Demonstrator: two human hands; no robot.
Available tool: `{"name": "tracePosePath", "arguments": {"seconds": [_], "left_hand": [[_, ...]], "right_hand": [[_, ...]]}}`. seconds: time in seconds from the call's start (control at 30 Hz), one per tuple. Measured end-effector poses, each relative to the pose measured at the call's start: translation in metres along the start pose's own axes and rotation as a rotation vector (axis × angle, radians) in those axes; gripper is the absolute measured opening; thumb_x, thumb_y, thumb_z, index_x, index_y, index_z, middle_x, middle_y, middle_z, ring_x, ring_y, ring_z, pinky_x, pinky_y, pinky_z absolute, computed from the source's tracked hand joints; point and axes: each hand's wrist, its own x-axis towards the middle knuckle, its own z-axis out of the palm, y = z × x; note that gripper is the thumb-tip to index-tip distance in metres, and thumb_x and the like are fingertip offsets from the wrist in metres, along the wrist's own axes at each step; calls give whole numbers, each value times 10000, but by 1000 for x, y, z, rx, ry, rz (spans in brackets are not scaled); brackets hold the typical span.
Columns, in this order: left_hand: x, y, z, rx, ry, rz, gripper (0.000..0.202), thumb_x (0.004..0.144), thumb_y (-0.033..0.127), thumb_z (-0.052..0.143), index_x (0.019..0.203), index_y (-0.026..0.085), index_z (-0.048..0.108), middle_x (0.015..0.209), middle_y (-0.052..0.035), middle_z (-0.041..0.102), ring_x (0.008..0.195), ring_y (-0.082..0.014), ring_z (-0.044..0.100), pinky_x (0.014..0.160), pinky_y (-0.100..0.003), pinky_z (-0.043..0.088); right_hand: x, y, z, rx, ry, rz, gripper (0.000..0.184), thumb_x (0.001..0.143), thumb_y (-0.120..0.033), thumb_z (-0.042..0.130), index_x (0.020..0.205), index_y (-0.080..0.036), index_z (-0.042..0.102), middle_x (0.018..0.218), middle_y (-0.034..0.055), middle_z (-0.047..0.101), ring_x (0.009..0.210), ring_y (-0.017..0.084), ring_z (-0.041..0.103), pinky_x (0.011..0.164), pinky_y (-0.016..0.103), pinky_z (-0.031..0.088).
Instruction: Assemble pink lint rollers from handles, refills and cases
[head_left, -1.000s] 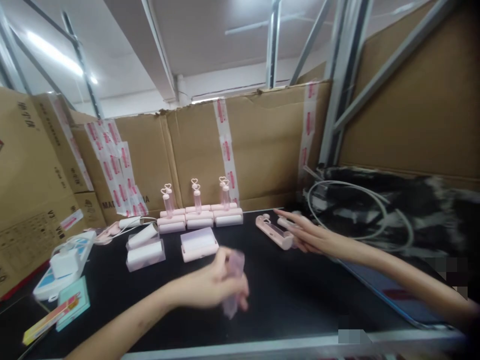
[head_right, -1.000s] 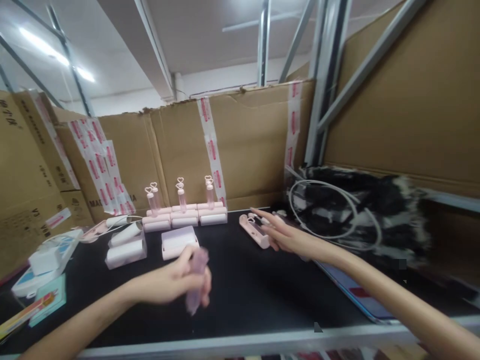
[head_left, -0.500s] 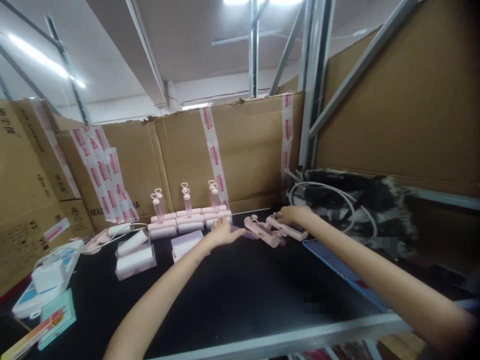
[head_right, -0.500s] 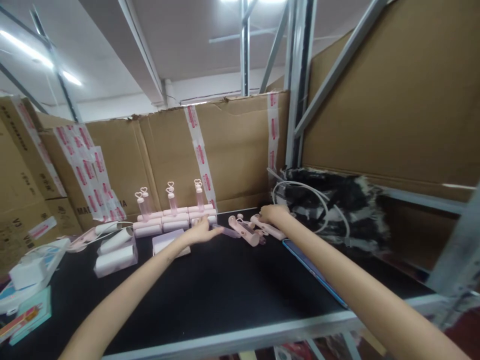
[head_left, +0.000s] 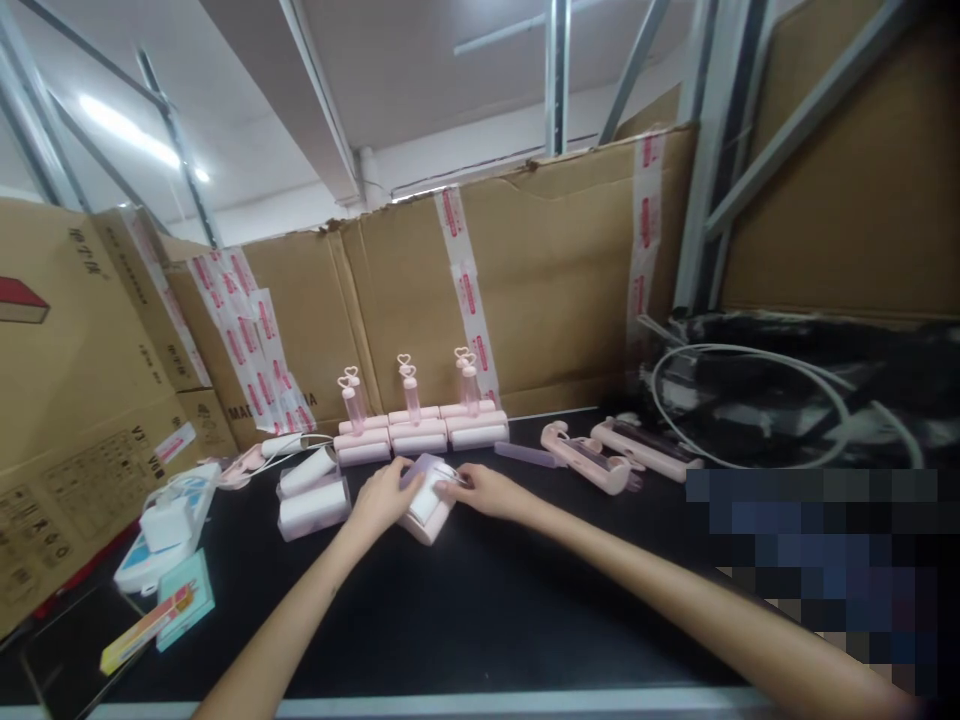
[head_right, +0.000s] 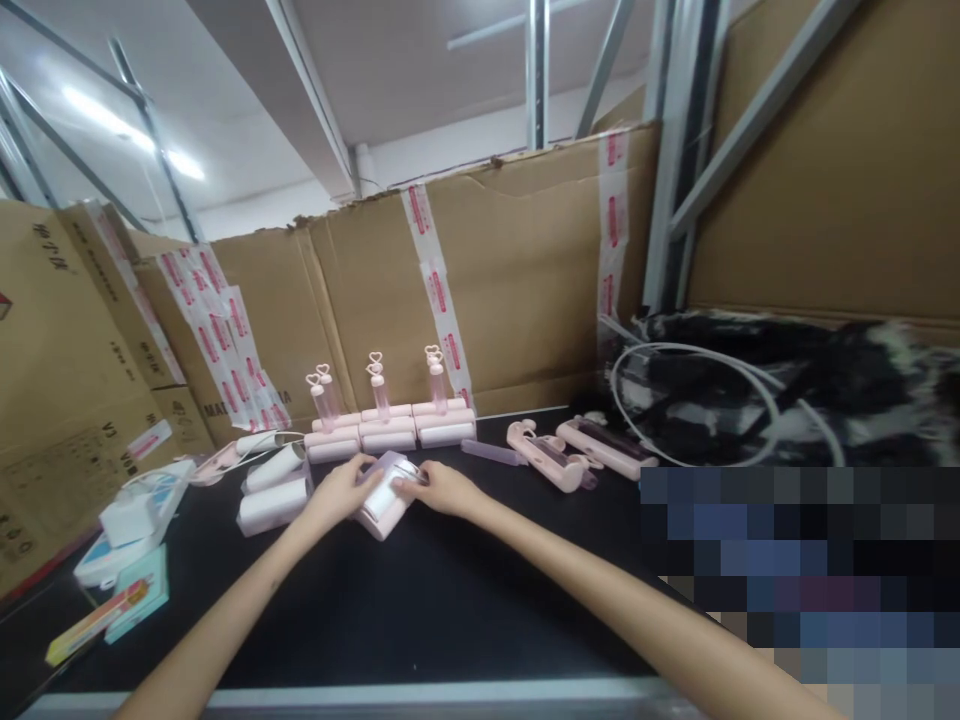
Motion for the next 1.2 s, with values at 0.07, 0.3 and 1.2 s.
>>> {"name": "tracePosePath", "arguments": {"seconds": [0.07,0.3,1.2], "left_hand": [[-3,-1,2,-5,17,-27,485,873,468,377,1291,233,453,1075,-121,640,1008,-304,605,847,-408,449],[6,-22,7,-91,-54,-67,432,894,476,310,1167,252,559,999,-60,677,729,-220,664,541,-273,496],[-17,16,11,-459,296,44,379,715,306,657,1048,187,523,1003,-51,653,933,-207,614,829,-307,470]], "right_hand": [[1,6,7,87,45,9,370,732,-535,576,761,-167,580,720,32,617,662,170,555,557,247,373],[-4,7,-1,410,138,104,329,738,-506,544,707,-218,389,464,-105,327,349,63,256,326,191,205],[-42,-28,-17,204,32,-252,287,926,-458,331,844,-208,448,711,-28,485,641,128,476,617,248,410]]}}
